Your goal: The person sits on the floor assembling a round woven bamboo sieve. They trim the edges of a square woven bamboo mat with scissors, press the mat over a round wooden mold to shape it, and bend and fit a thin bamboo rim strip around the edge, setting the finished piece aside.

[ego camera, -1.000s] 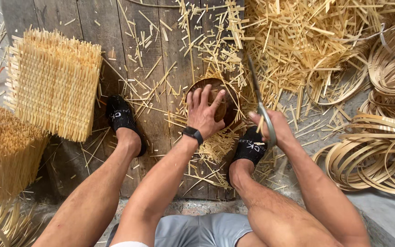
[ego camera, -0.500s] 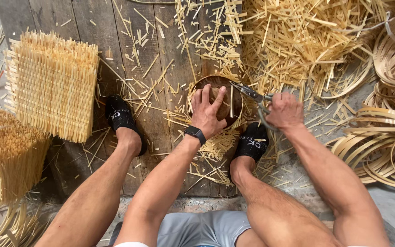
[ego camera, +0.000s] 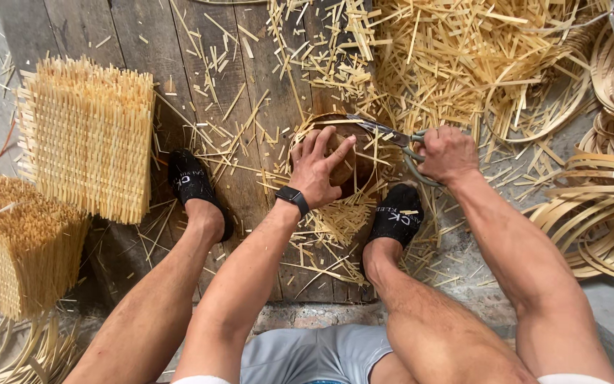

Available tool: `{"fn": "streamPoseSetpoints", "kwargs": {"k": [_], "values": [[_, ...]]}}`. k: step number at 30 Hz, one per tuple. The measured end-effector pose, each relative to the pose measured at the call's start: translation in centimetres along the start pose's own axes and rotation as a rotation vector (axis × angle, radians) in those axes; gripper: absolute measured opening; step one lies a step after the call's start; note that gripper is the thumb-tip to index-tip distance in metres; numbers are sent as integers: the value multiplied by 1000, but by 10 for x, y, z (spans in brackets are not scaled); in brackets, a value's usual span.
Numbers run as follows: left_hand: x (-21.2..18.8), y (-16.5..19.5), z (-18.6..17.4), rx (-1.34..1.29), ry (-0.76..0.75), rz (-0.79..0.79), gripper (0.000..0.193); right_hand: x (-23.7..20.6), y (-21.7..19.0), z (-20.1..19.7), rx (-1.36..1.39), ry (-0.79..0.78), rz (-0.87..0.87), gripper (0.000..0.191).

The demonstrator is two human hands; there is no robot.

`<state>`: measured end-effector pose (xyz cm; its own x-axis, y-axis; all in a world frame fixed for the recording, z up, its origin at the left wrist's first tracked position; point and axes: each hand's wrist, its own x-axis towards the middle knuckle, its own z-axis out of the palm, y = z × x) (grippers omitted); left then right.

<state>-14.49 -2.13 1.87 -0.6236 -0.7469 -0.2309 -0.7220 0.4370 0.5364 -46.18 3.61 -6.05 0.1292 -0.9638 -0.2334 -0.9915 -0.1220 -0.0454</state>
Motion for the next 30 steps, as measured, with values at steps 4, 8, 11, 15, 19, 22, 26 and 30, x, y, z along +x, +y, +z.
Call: {"fn": "streamPoseSetpoints", "kwargs": {"k": [4, 8, 11, 15, 19, 22, 26, 30], "values": [[5, -2, -2, -22, -30, 33, 106, 5, -13, -3, -31, 328, -100, 43], [8, -9, -10, 198, -158, 174, 109, 15, -16, 9, -38, 10, -38, 28], [2, -1, -7, 272, 11, 73, 113, 11, -3, 12, -10, -132, -2, 30], [-1, 22, 21, -20, 297, -343, 124, 4, -1, 4, 63, 164, -82, 51], [1, 16, 32, -26, 269, -189, 126, 12, -17, 0, -30, 165, -77, 51], [-2, 7, 31, 101, 258, -67, 123, 13, -17, 2, 6, -85, 27, 35], [-6, 16, 39, -12, 477, -234, 123, 5, -2, 10, -39, -28, -11, 21], [-6, 24, 49, -142, 416, -252, 116, 9, -10, 21, -147, 372, -114, 49]]}}
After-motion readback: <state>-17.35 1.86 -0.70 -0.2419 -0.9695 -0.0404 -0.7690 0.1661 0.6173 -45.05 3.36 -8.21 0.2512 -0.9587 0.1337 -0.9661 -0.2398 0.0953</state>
